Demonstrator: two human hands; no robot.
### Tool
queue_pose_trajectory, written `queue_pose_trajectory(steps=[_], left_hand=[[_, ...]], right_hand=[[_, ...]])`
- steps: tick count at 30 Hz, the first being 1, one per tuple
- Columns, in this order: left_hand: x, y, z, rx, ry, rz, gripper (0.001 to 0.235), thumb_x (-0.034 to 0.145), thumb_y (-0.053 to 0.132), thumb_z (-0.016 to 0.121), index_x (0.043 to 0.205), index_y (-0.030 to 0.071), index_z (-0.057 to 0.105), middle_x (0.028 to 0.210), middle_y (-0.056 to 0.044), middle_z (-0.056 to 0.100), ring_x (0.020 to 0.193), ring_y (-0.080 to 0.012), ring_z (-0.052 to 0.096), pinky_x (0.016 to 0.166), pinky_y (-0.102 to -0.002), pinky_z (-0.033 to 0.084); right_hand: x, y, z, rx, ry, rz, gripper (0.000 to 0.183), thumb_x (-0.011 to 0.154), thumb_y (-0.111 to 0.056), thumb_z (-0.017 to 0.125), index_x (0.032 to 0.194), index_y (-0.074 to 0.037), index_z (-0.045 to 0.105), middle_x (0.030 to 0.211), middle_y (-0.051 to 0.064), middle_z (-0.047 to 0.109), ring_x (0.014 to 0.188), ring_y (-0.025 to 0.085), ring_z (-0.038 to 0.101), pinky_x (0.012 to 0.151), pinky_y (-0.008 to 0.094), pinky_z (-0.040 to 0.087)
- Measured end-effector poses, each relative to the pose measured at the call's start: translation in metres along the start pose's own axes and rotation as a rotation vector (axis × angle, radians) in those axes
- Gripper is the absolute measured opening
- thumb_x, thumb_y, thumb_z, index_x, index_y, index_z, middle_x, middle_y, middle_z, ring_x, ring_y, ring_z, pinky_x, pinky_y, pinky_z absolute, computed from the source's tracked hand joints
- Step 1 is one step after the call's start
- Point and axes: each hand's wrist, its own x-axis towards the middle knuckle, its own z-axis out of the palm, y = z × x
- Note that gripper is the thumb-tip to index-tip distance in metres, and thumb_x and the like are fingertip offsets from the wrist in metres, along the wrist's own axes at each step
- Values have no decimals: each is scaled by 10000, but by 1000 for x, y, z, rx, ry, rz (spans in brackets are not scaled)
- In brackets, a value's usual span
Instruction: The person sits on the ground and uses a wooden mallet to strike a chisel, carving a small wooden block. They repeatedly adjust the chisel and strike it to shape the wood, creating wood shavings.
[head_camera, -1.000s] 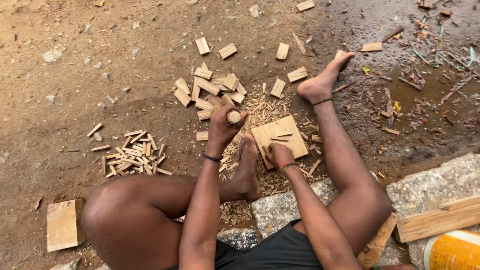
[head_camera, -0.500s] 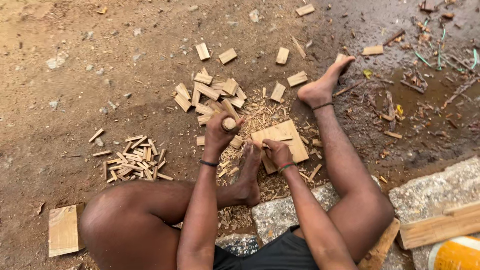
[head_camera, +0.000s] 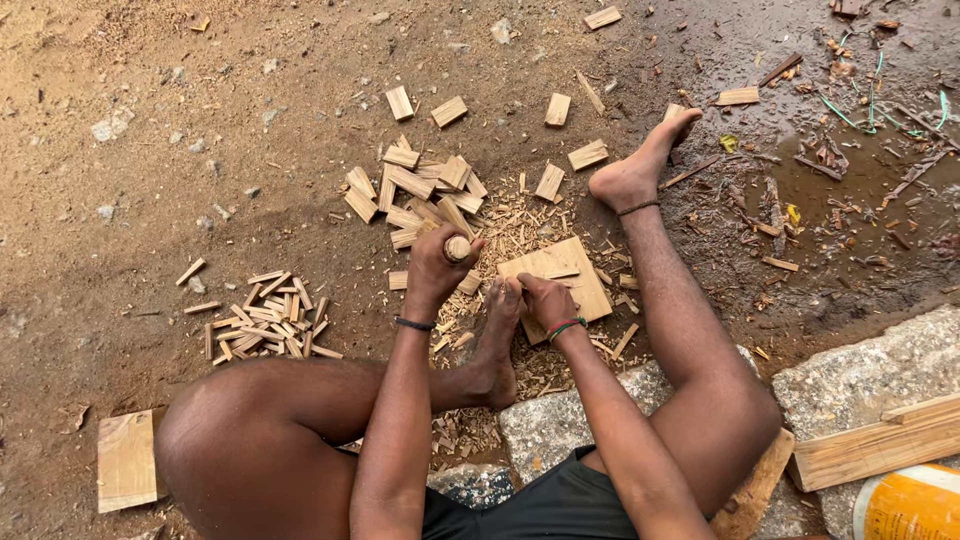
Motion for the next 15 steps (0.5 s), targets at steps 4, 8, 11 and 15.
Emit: queue_pose_trajectory(steps=[4,8,11,15], left_hand=[[0,2,1,23,20,73,289,876,335,847,897,90,694,790,-63,718,724,-176,696,653,-323,596],[1,10,0,-20,-48,22,272,895,323,839,901,87,704,803,-68,733,708,-167,719,646,-310,604],[0,17,-5,-31,-54,16,298,871,326,848,880,72,693,802,-84,730,714,-189,719,647,-321,610],[1,22,-7,25,-54,11,295,871,318,852,882,67,696,799,-93,731,706,-206,714,638,-346,607]], right_hand=[[1,-5,-2,-14,-3,-8,110,937,-116,654,1046,-126,640,844,163,721,770,380,716,633,493,557],[3,-8,-4,-38,-63,54,112,974,-149,635,1085,-148,646,809,181,711,767,385,714,618,503,543],[1,-5,-5,12,-82,90,109,980,-143,624,1087,-141,641,810,202,703,762,385,716,624,508,541],[-1,1,0,49,-3,-2,140,960,-96,593,1089,-131,634,863,191,720,777,394,712,630,512,548]])
